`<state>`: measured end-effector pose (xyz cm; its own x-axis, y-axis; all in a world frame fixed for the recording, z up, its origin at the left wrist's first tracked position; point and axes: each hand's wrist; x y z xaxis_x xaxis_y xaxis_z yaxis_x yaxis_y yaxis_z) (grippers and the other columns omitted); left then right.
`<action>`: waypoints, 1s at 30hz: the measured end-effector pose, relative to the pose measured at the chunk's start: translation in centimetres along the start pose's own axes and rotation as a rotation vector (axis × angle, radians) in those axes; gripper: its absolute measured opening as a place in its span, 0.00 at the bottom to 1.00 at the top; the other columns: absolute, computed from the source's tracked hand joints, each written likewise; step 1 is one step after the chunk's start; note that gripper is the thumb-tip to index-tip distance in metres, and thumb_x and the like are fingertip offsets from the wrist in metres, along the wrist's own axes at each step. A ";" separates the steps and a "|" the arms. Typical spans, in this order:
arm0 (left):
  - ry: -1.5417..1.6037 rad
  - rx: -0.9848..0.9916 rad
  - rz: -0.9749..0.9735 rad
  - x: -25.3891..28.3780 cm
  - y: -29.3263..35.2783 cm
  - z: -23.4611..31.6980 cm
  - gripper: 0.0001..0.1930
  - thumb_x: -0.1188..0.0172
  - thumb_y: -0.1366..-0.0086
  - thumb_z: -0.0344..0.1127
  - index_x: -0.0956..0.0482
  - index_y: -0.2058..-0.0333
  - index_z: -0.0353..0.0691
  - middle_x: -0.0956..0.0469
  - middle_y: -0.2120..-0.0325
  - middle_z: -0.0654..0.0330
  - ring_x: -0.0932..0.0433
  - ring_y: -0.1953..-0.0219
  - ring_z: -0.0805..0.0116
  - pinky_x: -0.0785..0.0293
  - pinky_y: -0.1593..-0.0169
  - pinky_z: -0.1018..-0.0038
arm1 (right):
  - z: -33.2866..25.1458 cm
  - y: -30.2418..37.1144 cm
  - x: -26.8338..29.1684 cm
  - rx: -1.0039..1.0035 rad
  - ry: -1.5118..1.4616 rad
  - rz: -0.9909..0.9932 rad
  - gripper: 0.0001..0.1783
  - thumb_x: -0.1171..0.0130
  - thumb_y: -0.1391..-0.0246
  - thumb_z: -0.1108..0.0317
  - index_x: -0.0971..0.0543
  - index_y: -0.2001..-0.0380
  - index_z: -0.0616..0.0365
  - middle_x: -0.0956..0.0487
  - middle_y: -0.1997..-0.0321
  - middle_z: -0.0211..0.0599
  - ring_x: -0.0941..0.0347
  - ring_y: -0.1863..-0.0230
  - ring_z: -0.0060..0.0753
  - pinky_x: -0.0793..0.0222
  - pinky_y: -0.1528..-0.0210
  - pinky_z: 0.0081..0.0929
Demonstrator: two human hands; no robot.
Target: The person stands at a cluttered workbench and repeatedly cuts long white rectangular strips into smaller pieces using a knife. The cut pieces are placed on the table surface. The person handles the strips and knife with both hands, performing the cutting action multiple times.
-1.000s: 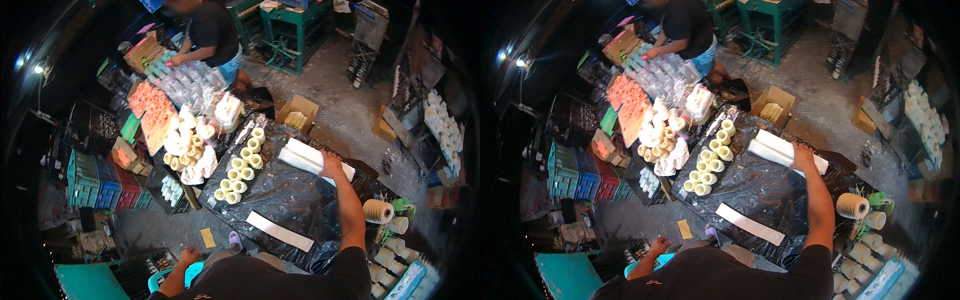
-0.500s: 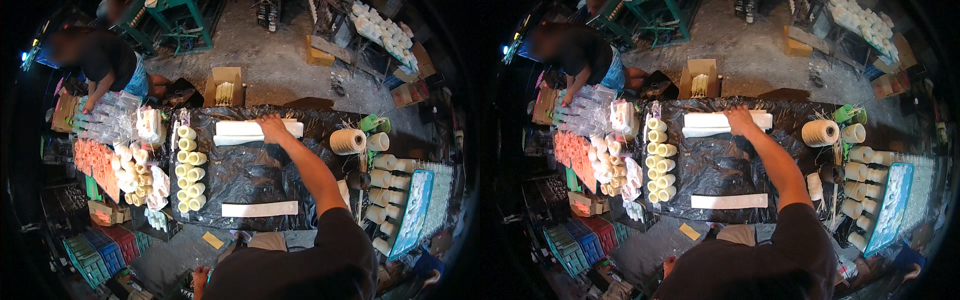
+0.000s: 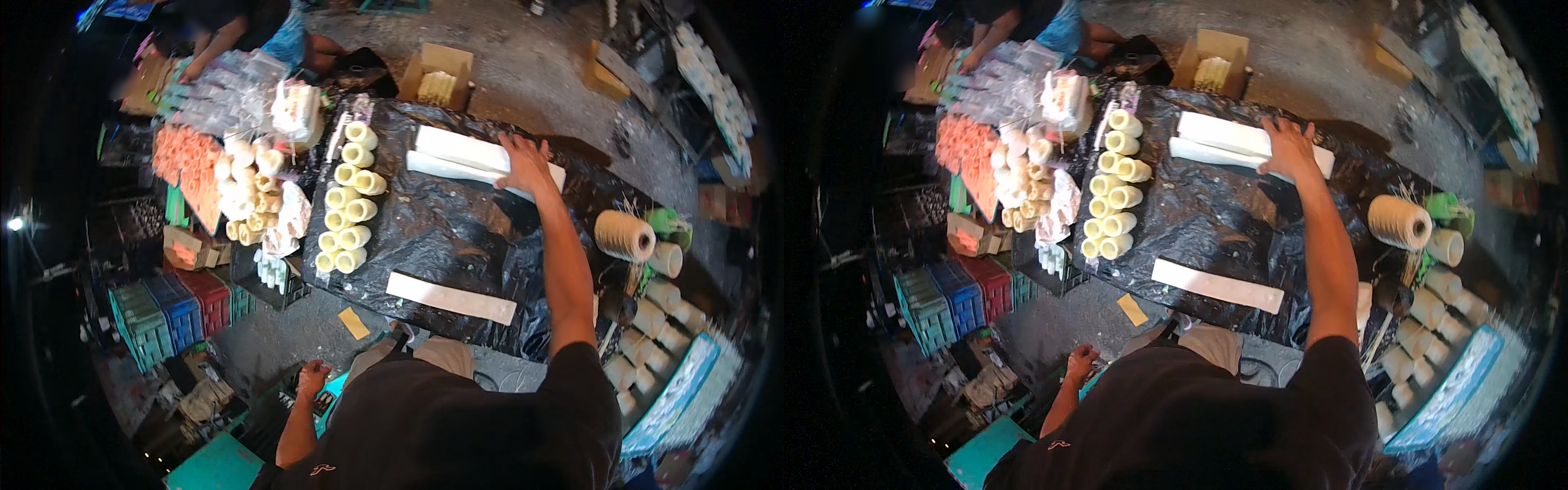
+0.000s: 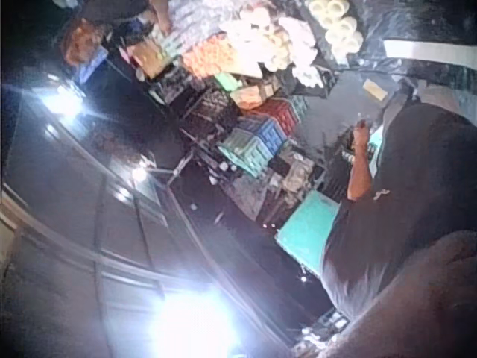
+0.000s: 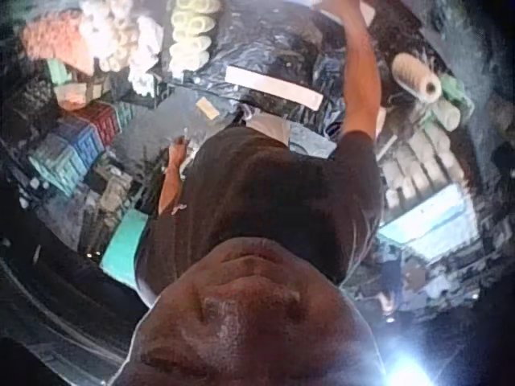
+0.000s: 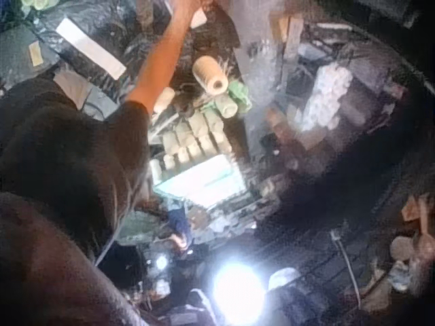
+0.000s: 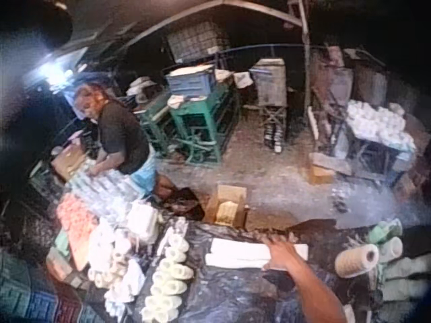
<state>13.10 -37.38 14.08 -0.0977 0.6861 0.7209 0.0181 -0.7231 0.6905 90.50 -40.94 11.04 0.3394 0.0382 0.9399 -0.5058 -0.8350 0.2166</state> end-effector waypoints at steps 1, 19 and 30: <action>0.038 -0.015 0.014 0.1 0.2 0.7 0.27 0.30 0.41 0.49 0.18 0.49 0.35 0.15 0.58 0.47 0.17 0.52 0.51 0.23 0.47 0.62 | -0.6 1.3 -0.2 0.079 0.035 0.183 0.55 0.21 0.64 0.53 0.35 0.31 0.50 0.26 0.38 0.46 0.33 0.33 0.53 0.52 0.29 0.66; 0.031 -0.025 -0.130 -3.0 -5.3 -1.5 0.31 0.33 0.41 0.56 0.19 0.47 0.37 0.19 0.49 0.43 0.22 0.44 0.44 0.26 0.42 0.56 | -8.0 14.9 -10.9 0.032 0.038 -0.144 0.42 0.23 0.58 0.56 0.29 0.40 0.49 0.37 0.31 0.43 0.43 0.28 0.52 0.44 0.35 0.65; 0.108 -0.222 -0.145 3.9 -21.0 3.5 0.34 0.29 0.42 0.51 0.25 0.40 0.40 0.20 0.49 0.43 0.21 0.46 0.46 0.24 0.42 0.58 | -18.0 24.3 -12.5 -0.099 -0.184 -0.098 0.33 0.28 0.53 0.56 0.22 0.47 0.63 0.20 0.47 0.56 0.25 0.44 0.59 0.31 0.40 0.48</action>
<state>15.87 -19.26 2.59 -0.1888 0.7795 0.5973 -0.2209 -0.6263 0.7476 59.71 -51.89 9.34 0.5252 0.0083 0.8509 -0.5357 -0.7737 0.3382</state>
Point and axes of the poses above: each hand's wrist, its own y-axis away from the middle knuckle, its own x-axis out of the back of the hand, z = x × y
